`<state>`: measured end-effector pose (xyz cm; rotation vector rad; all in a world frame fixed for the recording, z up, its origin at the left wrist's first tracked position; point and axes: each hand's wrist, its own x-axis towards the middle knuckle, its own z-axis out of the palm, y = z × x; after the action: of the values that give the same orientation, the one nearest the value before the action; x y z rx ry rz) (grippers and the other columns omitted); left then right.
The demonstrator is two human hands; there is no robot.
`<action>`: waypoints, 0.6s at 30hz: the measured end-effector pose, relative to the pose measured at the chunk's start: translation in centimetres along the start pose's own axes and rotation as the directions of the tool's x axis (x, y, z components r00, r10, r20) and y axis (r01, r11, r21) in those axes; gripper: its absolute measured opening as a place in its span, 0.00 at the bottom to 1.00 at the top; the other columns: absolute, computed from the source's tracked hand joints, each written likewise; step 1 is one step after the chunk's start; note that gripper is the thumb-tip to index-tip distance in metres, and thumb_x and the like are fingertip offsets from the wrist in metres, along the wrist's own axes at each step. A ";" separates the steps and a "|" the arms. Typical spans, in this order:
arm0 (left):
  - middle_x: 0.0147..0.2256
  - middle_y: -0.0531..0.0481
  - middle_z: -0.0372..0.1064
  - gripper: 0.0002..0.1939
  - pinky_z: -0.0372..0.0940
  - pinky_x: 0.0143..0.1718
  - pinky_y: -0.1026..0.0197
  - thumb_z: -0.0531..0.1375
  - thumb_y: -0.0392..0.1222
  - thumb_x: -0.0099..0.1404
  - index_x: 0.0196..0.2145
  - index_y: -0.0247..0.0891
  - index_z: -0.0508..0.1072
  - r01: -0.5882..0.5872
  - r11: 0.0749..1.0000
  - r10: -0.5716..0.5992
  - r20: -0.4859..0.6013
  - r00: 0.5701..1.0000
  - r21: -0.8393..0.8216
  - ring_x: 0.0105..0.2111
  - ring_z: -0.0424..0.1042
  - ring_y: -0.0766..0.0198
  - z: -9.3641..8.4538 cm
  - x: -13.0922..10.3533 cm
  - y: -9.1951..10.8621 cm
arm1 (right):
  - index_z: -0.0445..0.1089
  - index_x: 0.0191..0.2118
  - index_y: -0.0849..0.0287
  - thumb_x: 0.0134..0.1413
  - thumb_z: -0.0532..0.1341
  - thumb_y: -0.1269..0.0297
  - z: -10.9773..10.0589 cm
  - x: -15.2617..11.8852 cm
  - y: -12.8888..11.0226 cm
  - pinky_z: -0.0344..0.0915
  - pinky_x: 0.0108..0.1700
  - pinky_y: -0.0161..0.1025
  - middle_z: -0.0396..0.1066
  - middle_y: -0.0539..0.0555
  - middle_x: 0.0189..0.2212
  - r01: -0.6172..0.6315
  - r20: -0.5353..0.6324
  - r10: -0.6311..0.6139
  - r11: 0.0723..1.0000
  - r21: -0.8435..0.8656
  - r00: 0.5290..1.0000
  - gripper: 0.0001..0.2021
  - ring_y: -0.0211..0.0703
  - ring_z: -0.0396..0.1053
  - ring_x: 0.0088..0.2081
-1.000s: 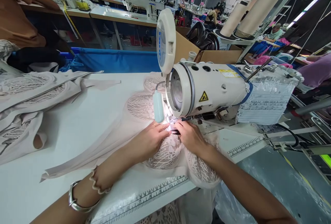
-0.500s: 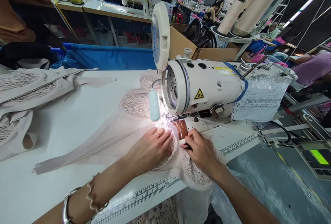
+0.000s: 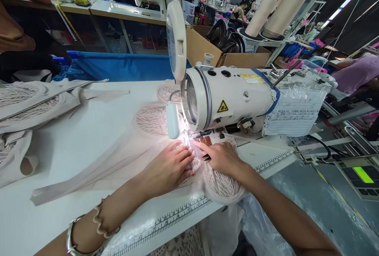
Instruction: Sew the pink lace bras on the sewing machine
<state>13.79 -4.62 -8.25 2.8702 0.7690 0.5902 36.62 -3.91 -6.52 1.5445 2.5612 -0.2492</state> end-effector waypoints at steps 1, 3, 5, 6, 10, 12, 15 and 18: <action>0.45 0.42 0.75 0.15 0.60 0.54 0.45 0.51 0.43 0.75 0.45 0.35 0.76 0.004 1.000 -0.004 0.000 1.000 0.004 0.47 0.71 0.52 0.0 0.0 0.0 | 0.59 0.67 0.48 0.52 0.56 0.73 -0.1 0.2 -0.1 0.53 0.32 0.38 0.82 0.51 0.37 -0.007 0.003 0.007 1.000 -0.007 1.000 0.35 0.47 0.75 0.36; 0.46 0.41 0.74 0.16 0.59 0.53 0.45 0.49 0.42 0.76 0.42 0.34 0.76 0.011 1.000 -0.011 -0.003 1.000 0.018 0.48 0.70 0.51 0.1 0.0 0.0 | 0.60 0.67 0.49 0.53 0.56 0.72 -0.1 0.6 -0.2 0.54 0.33 0.38 0.82 0.52 0.37 -0.015 0.008 0.015 1.000 -0.019 1.000 0.34 0.47 0.75 0.36; 0.46 0.41 0.74 0.19 0.56 0.54 0.45 0.46 0.41 0.77 0.41 0.34 0.76 0.016 0.999 -0.016 0.005 1.000 0.041 0.48 0.70 0.52 0.1 0.0 -0.1 | 0.61 0.66 0.49 0.53 0.56 0.72 0.0 0.8 -0.2 0.55 0.33 0.38 0.81 0.52 0.35 -0.006 -0.006 0.005 0.999 -0.032 1.000 0.33 0.47 0.74 0.35; 0.46 0.41 0.74 0.20 0.55 0.54 0.45 0.45 0.41 0.77 0.41 0.34 0.76 0.017 0.998 -0.018 0.015 1.000 0.056 0.47 0.70 0.52 0.0 0.0 -0.1 | 0.63 0.66 0.49 0.53 0.56 0.72 0.0 0.9 -0.1 0.54 0.32 0.38 0.81 0.52 0.34 0.006 -0.024 -0.007 0.999 -0.038 1.000 0.32 0.47 0.74 0.34; 0.48 0.39 0.75 0.24 0.53 0.53 0.46 0.43 0.50 0.78 0.52 0.33 0.71 0.017 0.992 -0.025 0.066 0.998 0.127 0.52 0.70 0.48 -0.1 -0.2 -0.4 | 0.69 0.61 0.49 0.53 0.56 0.73 0.4 1.1 0.4 0.54 0.32 0.38 0.80 0.52 0.32 0.064 -0.108 -0.068 0.997 -0.043 0.992 0.29 0.46 0.74 0.35; 0.50 0.38 0.74 0.27 0.53 0.52 0.45 0.41 0.54 0.78 0.55 0.34 0.70 0.010 0.987 -0.021 0.067 0.998 0.160 0.55 0.68 0.46 -0.1 -0.3 -0.5 | 0.70 0.60 0.49 0.52 0.57 0.73 0.5 1.1 0.5 0.54 0.32 0.38 0.81 0.52 0.34 0.072 -0.128 -0.075 0.997 -0.030 0.989 0.29 0.45 0.74 0.35; 0.53 0.36 0.73 0.30 0.52 0.52 0.44 0.39 0.55 0.78 0.52 0.33 0.73 0.018 0.982 -0.026 0.044 0.999 0.186 0.57 0.67 0.44 0.1 -0.4 -0.6 | 0.69 0.61 0.47 0.53 0.57 0.73 0.3 1.3 0.5 0.53 0.30 0.37 0.81 0.51 0.37 0.062 -0.136 -0.063 0.998 -0.014 0.989 0.29 0.44 0.74 0.35; 0.54 0.36 0.72 0.32 0.51 0.53 0.43 0.36 0.53 0.78 0.49 0.32 0.75 0.032 0.981 -0.039 0.031 0.999 0.191 0.56 0.68 0.44 0.4 -0.5 -0.6 | 0.70 0.60 0.47 0.52 0.56 0.75 0.1 1.3 0.6 0.52 0.29 0.37 0.81 0.50 0.35 0.075 -0.146 -0.078 0.997 -0.024 0.986 0.30 0.44 0.74 0.34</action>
<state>13.28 -4.32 -8.87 3.0225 0.9162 0.4860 36.52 -2.53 -6.92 1.5131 2.7309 -0.1234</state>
